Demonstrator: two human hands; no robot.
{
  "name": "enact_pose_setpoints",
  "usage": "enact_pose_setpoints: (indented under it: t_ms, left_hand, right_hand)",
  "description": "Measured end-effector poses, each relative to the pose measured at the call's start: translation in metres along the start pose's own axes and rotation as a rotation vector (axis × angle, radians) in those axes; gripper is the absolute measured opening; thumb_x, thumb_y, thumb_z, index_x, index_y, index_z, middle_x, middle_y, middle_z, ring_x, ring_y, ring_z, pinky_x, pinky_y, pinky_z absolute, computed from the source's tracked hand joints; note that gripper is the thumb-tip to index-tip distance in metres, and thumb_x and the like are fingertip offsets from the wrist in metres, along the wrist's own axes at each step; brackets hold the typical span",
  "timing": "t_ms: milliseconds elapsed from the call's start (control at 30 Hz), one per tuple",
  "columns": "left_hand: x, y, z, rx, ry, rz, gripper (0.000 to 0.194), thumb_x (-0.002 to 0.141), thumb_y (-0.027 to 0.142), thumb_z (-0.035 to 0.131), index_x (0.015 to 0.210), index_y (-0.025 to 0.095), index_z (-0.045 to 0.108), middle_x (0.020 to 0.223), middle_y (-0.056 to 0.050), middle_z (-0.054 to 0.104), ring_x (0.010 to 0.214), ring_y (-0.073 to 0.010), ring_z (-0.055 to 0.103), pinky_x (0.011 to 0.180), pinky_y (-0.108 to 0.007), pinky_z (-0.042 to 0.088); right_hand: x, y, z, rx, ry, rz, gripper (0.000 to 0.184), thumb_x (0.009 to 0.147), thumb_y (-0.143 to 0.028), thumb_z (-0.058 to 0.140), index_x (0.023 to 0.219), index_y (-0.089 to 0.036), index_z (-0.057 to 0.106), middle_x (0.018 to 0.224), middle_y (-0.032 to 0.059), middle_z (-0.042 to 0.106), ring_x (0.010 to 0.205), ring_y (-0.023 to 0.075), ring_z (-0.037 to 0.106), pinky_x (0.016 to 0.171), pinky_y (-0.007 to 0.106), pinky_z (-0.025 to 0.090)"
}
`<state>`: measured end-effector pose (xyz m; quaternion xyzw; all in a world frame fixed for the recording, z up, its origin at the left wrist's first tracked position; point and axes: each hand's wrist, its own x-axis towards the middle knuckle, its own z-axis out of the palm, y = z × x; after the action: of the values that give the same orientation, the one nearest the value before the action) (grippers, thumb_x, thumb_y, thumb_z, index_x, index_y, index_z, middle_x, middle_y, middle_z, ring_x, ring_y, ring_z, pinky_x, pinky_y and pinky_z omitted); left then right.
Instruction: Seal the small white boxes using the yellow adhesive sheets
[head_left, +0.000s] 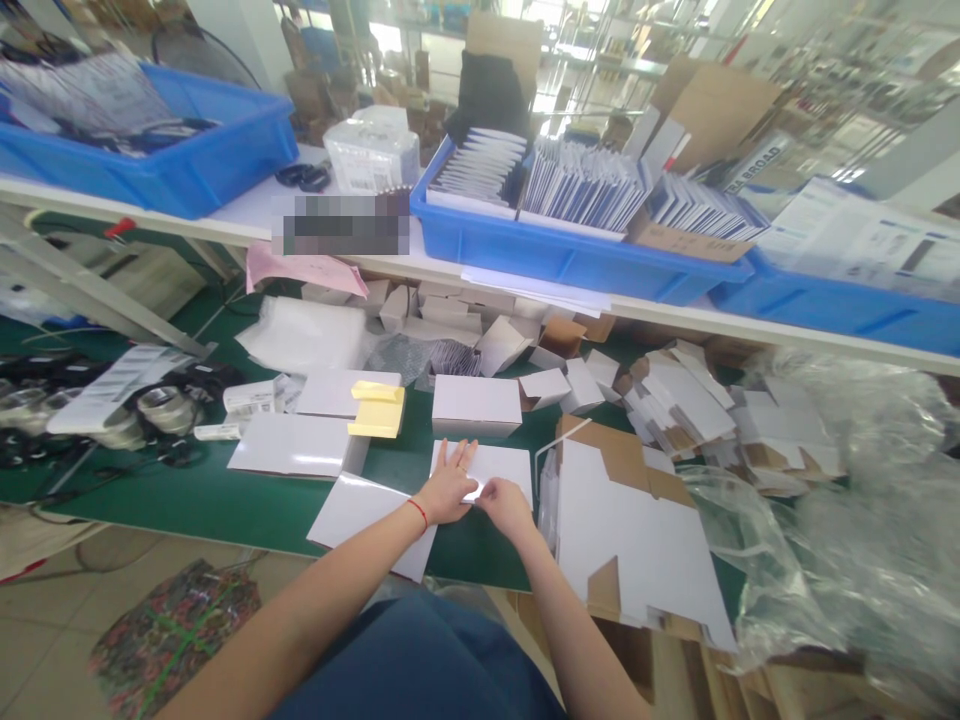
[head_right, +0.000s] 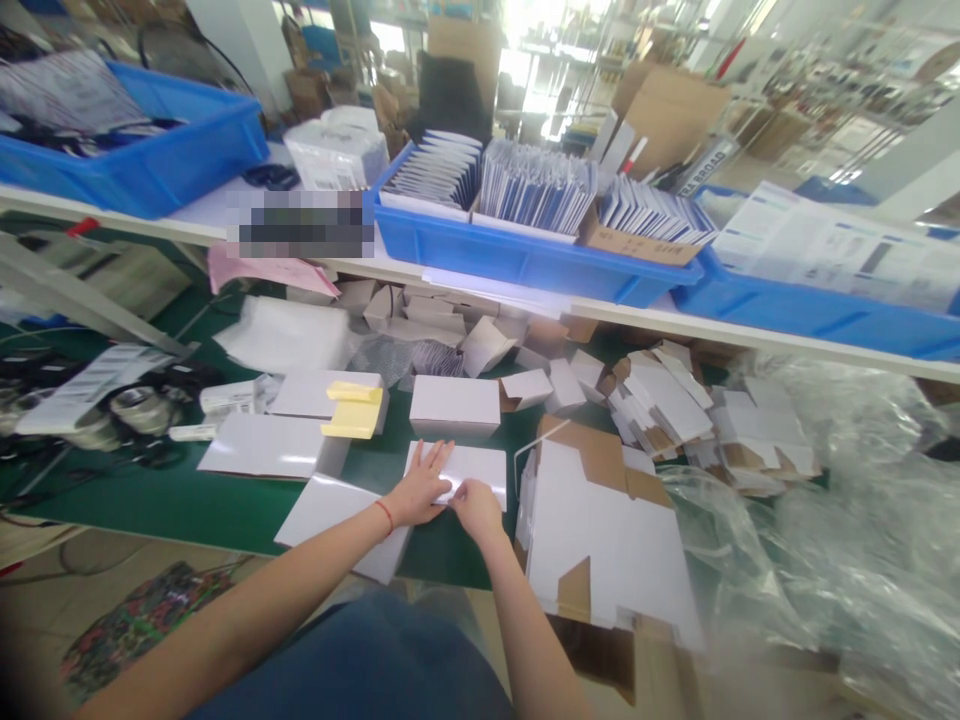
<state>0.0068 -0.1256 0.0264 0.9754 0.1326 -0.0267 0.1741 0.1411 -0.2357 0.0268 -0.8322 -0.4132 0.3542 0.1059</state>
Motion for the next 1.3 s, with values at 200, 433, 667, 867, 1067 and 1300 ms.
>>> enact_pose_setpoints:
  t_ms: [200,433,667,867,1067,1300]
  left_hand:
    - [-0.001,0.001,0.0,0.01,0.004,-0.006,0.022,0.072,0.03,0.075,0.089,0.017,0.071,0.165,-0.015,0.013,0.148,-0.0468,0.014,0.113,-0.073,-0.004]
    - [-0.001,0.003,-0.004,0.009,-0.002,-0.01,0.021,0.072,0.028,0.075,0.088,0.016,0.072,0.164,-0.019,0.015,0.148,-0.0475,0.013,0.113,-0.072,-0.002]
    - [0.0,0.003,-0.004,0.004,-0.017,-0.014,0.022,0.072,0.032,0.076,0.087,0.016,0.072,0.164,-0.017,0.014,0.148,-0.0476,0.014,0.113,-0.072,0.0]
    - [0.002,0.003,-0.003,0.017,-0.033,-0.021,0.022,0.072,0.032,0.076,0.087,0.017,0.072,0.165,-0.014,0.014,0.148,-0.0467,0.014,0.113,-0.072,-0.002]
    - [0.003,0.004,-0.005,0.027,-0.044,-0.034,0.022,0.072,0.032,0.076,0.088,0.017,0.072,0.165,-0.014,0.015,0.148,-0.046,0.016,0.113,-0.072,-0.001]
    - [0.004,0.005,-0.004,0.025,-0.057,-0.048,0.025,0.073,0.033,0.075,0.094,0.019,0.073,0.165,-0.014,0.014,0.148,-0.0459,0.016,0.113,-0.072,-0.002]
  right_hand:
    - [-0.002,0.002,-0.01,-0.06,0.096,0.07,0.038,0.07,-0.041,0.076,0.097,-0.021,0.058,0.089,0.0089,0.069,0.08,0.0252,0.063,0.062,0.03,0.035]
    - [-0.004,0.022,-0.024,0.03,0.049,-0.185,0.01,0.076,-0.018,0.068,0.082,-0.023,0.063,0.073,-0.0026,0.061,0.071,0.0157,0.058,0.065,0.025,0.038]
    - [-0.011,0.023,-0.014,0.08,0.092,-0.418,0.011,0.083,-0.012,0.062,0.077,-0.021,0.065,0.079,-0.0003,0.061,0.078,0.0156,0.057,0.073,0.026,0.042]
    - [-0.009,0.023,-0.011,0.008,0.092,-0.507,0.015,0.084,-0.01,0.062,0.073,-0.02,0.064,0.078,0.0001,0.06,0.079,0.0158,0.055,0.072,0.026,0.04]
    - [-0.01,0.022,-0.013,-0.101,0.079,-0.58,0.014,0.085,-0.012,0.063,0.073,-0.02,0.062,0.082,0.0015,0.06,0.083,0.0176,0.054,0.075,0.029,0.038]
    - [-0.008,0.018,-0.007,-0.164,0.089,-0.594,0.006,0.089,-0.016,0.06,0.085,-0.02,0.061,0.088,0.0028,0.059,0.086,0.018,0.055,0.075,0.028,0.038]
